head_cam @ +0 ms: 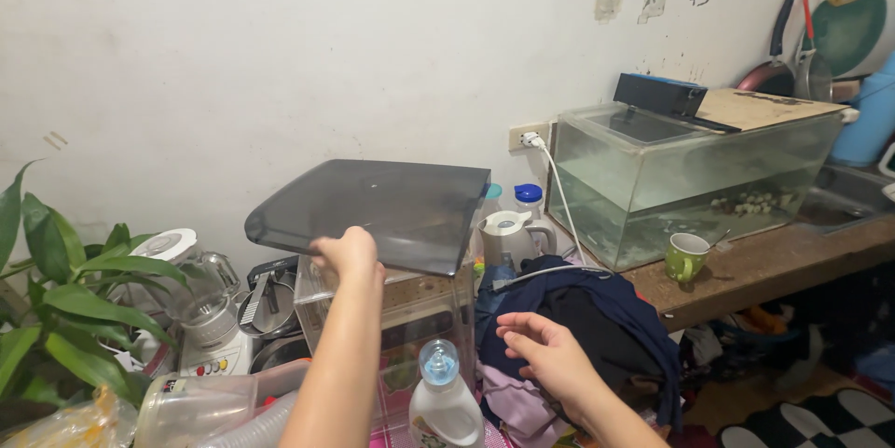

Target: The person transfers items of clothing from a bucket into the spin dryer compartment of a washing machine, secures the lids, and turns the timer dial. Later, they take individual pieces of laundry from a basin and manually scrub them against each other inside the wash tub before placing them back into the basin.

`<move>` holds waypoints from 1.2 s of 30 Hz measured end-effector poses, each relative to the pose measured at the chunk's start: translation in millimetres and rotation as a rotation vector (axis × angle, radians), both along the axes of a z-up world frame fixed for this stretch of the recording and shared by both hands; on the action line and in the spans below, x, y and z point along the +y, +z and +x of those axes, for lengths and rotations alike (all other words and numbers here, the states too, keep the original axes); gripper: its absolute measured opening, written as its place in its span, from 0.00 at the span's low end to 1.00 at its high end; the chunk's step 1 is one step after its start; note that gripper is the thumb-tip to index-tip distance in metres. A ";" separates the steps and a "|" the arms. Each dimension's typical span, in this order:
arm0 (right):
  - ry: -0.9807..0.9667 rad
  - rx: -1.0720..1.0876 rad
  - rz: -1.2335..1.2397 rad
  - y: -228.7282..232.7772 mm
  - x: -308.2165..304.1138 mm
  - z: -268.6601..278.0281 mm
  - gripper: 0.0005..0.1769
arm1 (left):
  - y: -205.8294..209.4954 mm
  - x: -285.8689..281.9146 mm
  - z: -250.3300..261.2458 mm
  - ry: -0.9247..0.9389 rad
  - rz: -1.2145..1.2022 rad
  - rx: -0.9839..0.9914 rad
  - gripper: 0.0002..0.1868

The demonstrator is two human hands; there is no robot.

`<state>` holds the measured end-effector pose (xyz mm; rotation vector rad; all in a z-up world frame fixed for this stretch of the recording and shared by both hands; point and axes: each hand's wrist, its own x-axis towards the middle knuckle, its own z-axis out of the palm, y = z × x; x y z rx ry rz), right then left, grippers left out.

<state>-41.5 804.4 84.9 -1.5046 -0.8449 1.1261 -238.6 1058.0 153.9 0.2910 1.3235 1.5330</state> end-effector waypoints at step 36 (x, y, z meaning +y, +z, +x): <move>-0.304 -0.380 -1.053 -510.9 -621.4 221.1 0.13 | -201.0 -520.3 307.7 -2.214 0.335 -0.003 0.21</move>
